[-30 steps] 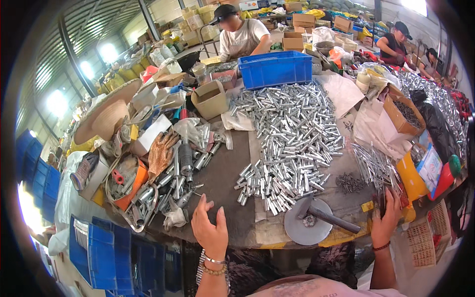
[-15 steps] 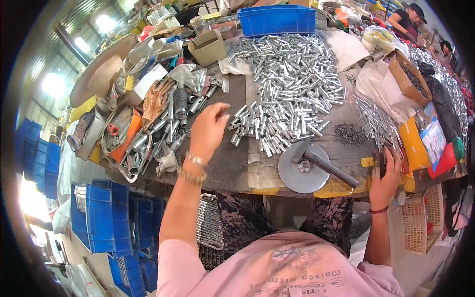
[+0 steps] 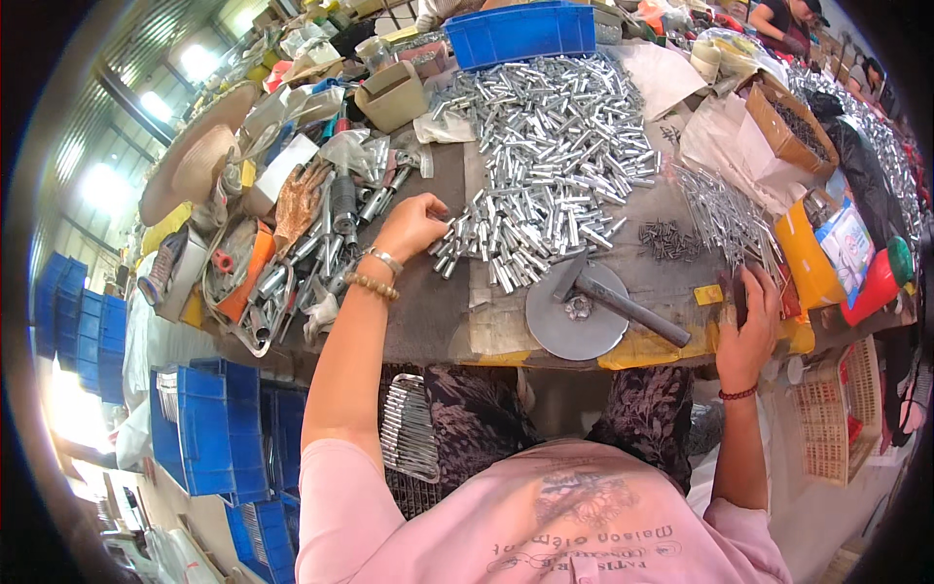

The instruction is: The person sets down a pair of eyeglasses and puts a protective cot on their finger. They then assemble metal expansion anchors by inserting pins into metal sleeves on a circular base and placing the assembled anchors into a metal tray.

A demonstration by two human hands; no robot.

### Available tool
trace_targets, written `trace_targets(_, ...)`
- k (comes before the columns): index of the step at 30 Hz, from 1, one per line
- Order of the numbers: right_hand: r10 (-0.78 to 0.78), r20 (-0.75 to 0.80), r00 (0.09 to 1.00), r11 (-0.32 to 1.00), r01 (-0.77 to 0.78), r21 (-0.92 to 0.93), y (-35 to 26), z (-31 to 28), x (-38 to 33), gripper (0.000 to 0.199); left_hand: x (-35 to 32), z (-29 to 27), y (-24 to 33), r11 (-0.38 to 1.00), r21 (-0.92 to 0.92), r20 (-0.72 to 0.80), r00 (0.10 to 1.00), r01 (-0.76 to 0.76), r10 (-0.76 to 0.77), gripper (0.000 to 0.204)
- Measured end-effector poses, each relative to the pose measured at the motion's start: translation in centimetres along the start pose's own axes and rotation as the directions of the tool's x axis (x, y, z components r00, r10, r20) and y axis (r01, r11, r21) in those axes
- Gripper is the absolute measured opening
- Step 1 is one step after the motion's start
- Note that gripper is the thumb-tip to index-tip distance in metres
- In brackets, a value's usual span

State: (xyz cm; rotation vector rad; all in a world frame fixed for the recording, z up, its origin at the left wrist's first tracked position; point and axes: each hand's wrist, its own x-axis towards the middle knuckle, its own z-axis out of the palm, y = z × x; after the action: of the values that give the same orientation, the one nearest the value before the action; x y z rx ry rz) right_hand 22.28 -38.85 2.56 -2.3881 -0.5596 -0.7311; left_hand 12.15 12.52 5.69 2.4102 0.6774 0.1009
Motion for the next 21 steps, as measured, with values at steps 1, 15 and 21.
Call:
trace_targets(1,-0.007,-0.013,1.000,1.000,0.007,-0.002,0.3,-0.2,-0.1,0.052,-0.7,0.1,0.7,0.996,-0.084,0.013,0.999,0.034,-0.033,0.039)
trace_targets(15,0.062,0.067,0.996,0.971,-0.076,0.225,-0.3,-2.3,2.4,0.033,-11.4,-0.1,1.5,0.461,-0.883,-0.114,0.993,-0.086,-0.035,0.048)
trace_targets(21,-0.046,0.241,0.970,0.999,0.043,0.020,-3.3,0.6,8.9,0.024,-16.3,2.2,5.2,-0.023,-0.996,-0.093,0.992,-0.092,0.083,0.061)
